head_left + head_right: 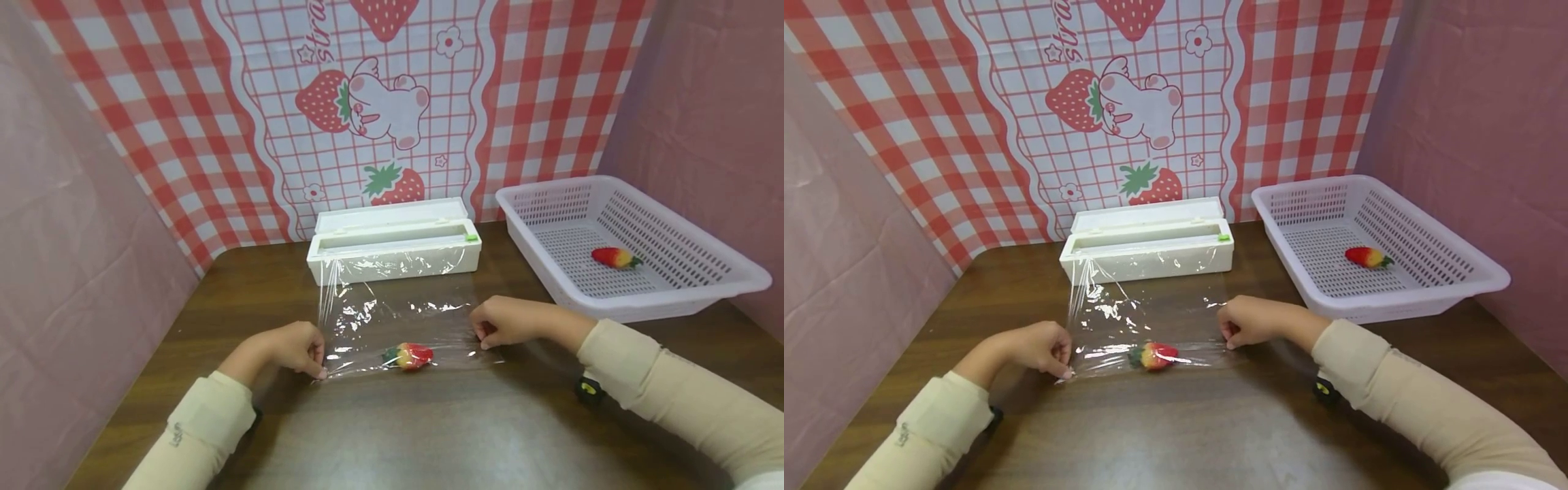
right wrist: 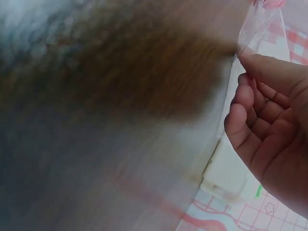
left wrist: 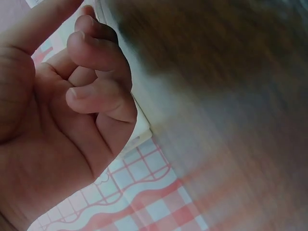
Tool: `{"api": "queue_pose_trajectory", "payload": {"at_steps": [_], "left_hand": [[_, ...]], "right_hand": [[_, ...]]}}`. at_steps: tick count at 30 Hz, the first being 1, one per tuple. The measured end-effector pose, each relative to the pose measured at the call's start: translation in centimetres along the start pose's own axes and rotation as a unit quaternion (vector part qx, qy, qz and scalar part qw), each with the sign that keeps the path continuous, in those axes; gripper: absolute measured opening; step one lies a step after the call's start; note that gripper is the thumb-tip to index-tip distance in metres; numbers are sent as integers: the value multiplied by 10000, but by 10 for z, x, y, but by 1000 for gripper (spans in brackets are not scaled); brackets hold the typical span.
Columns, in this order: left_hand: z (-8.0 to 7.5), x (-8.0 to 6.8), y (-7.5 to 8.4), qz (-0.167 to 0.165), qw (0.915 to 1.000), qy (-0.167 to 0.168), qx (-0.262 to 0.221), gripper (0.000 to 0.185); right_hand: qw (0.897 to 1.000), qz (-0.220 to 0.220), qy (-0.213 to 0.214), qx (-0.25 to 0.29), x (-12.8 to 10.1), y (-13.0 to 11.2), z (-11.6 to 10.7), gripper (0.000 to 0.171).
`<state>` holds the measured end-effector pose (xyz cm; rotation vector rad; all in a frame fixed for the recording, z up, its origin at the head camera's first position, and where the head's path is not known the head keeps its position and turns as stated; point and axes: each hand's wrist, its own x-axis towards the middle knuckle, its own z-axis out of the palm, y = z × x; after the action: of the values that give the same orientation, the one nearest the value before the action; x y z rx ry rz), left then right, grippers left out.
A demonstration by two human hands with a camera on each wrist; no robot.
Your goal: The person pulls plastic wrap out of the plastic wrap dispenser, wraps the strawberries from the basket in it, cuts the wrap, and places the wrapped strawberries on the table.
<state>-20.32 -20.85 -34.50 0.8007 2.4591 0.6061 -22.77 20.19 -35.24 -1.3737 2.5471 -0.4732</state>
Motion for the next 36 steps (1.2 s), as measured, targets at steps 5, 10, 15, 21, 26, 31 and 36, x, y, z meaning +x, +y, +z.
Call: {"api": "queue_pose_trajectory", "payload": {"at_steps": [5, 10, 15, 21, 26, 31, 36], "left_hand": [[0, -2, 0, -107, 9999, -2, 50, 24], [0, -3, -2, -119, 9999, -29, 18, 26], [-3, -5, -2, -59, 10000, -51, -12, 27], [-7, -5, 13, 324, 9955, 697, 557, 19], [7, 14, 50, 1383, 9630, 1979, 1197, 8], [24, 36, 81, 1884, 9516, 1852, 1571, 9], [32, 53, 90, 1781, 9533, 1551, 1883, 13]], "right_hand": [[9999, 24, -56, 152, -2, 3, 0, 20], [9998, -23, -3, 201, -4, 7, -1, 17], [9996, -108, 262, 5, -6, 7, -7, 15], [9920, -424, 1151, -290, 2, -11, -14, 18], [9879, -785, 1300, -311, 21, -43, -5, 15], [9860, -1128, 999, -716, 41, -64, 9, 15], [9857, -1153, 779, -955, 52, -69, 15, 21]]}}
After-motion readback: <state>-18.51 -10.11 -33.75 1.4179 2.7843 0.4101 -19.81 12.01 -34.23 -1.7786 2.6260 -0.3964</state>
